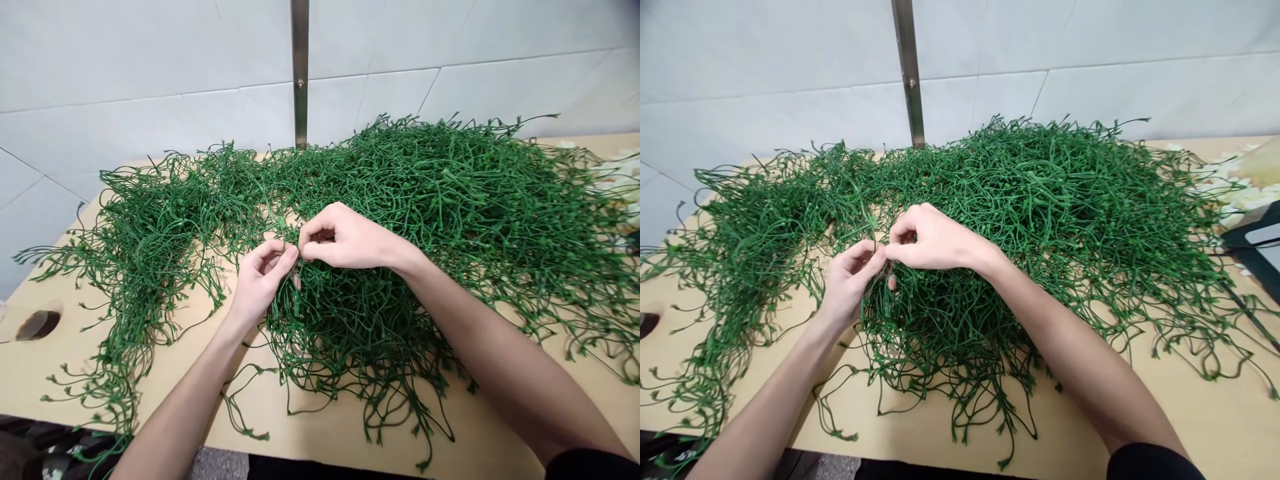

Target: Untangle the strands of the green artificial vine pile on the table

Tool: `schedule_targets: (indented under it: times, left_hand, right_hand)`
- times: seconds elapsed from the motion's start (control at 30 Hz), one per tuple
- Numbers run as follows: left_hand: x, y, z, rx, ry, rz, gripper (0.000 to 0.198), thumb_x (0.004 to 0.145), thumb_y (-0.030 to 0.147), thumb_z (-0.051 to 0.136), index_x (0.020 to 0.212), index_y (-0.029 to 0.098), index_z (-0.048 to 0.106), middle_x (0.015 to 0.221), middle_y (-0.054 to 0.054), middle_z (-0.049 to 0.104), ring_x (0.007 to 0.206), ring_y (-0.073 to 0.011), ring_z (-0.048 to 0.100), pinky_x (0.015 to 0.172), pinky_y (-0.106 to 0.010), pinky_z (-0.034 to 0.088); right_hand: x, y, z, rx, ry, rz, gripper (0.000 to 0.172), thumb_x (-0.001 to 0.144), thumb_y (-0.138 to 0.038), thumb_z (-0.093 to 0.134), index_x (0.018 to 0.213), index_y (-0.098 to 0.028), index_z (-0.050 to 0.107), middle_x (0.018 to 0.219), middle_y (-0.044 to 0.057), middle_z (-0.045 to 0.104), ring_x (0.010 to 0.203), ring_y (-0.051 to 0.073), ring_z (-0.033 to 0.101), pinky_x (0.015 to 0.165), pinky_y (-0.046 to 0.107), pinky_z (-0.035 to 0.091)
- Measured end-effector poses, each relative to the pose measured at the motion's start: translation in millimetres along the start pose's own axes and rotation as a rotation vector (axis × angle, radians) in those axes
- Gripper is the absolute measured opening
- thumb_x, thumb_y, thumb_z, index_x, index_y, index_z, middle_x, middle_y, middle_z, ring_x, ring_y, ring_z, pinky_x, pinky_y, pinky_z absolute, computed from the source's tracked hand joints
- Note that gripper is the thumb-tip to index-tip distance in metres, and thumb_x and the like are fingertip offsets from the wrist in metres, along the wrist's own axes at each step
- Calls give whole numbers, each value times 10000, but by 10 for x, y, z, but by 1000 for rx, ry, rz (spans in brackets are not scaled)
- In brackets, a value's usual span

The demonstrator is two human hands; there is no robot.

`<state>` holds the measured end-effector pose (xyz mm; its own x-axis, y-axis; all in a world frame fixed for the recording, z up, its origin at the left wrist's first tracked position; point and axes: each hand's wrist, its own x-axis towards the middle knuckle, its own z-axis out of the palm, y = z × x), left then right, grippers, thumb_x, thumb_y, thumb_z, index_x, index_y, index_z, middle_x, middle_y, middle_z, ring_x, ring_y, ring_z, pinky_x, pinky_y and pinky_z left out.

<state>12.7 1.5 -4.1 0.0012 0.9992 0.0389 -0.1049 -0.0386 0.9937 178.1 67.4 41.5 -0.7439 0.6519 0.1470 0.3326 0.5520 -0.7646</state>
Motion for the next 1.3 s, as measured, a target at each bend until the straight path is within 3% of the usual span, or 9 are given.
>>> schedule_targets:
  times: [0.27, 0.4, 0.63, 0.8, 0.97, 1.2, 1.3]
  left_hand:
    - [-21, -4, 29, 178, -81, -3, 345, 914, 416, 574, 686, 157, 555, 590, 32, 599, 430, -69, 543, 459, -201, 449]
    - [-45, -5, 31, 218, -36, 81, 324, 931, 375, 553, 692, 156, 570, 592, 30, 609, 425, -66, 544, 466, -200, 442]
    - [-50, -13, 29, 177, -73, 113, 326, 926, 387, 569, 688, 165, 563, 598, 34, 609, 424, -65, 544, 451, -197, 435]
    - [-27, -33, 38, 25, -180, 22, 348, 889, 448, 610, 692, 173, 530, 589, 38, 603, 451, -72, 551, 454, -193, 454]
    - [-10, -17, 57, -129, -191, -92, 359, 810, 483, 695, 727, 168, 545, 569, 39, 610, 423, -74, 553, 412, -179, 450]
    - [-7, -10, 24, -225, -156, -214, 321, 818, 449, 695, 751, 173, 544, 569, 21, 640, 422, -83, 556, 396, -171, 454]
    - [17, 7, -1, -266, -81, -215, 301, 833, 437, 681, 768, 175, 548, 553, 14, 637, 437, -95, 564, 389, -172, 446]
  right_hand:
    - [11, -31, 45, 2, 24, 130, 251, 780, -251, 513, 578, -136, 607, 491, -41, 458, 479, 63, 344, 491, 239, 265]
    - [15, -35, 38, -49, -18, 98, 328, 813, -268, 506, 529, -136, 604, 480, -44, 411, 472, 60, 306, 494, 247, 262]
    - [9, 16, 35, 46, -25, 53, 309, 780, -225, 484, 512, -135, 607, 489, -37, 444, 486, 63, 321, 484, 243, 250]
    - [17, 16, 52, 169, 30, 51, 286, 734, -210, 499, 469, -129, 568, 472, -18, 502, 484, 68, 369, 485, 239, 269]
    - [33, 10, 85, 162, 64, 43, 284, 715, -201, 490, 455, -123, 572, 463, -14, 495, 458, 61, 332, 464, 242, 249]
    - [48, 50, 110, 155, 108, 2, 253, 697, -148, 474, 474, -115, 591, 481, -15, 504, 468, 53, 346, 475, 228, 264]
    - [60, 110, 77, 198, 158, -8, 201, 670, -106, 461, 563, -118, 630, 538, -9, 575, 502, 67, 431, 505, 217, 316]
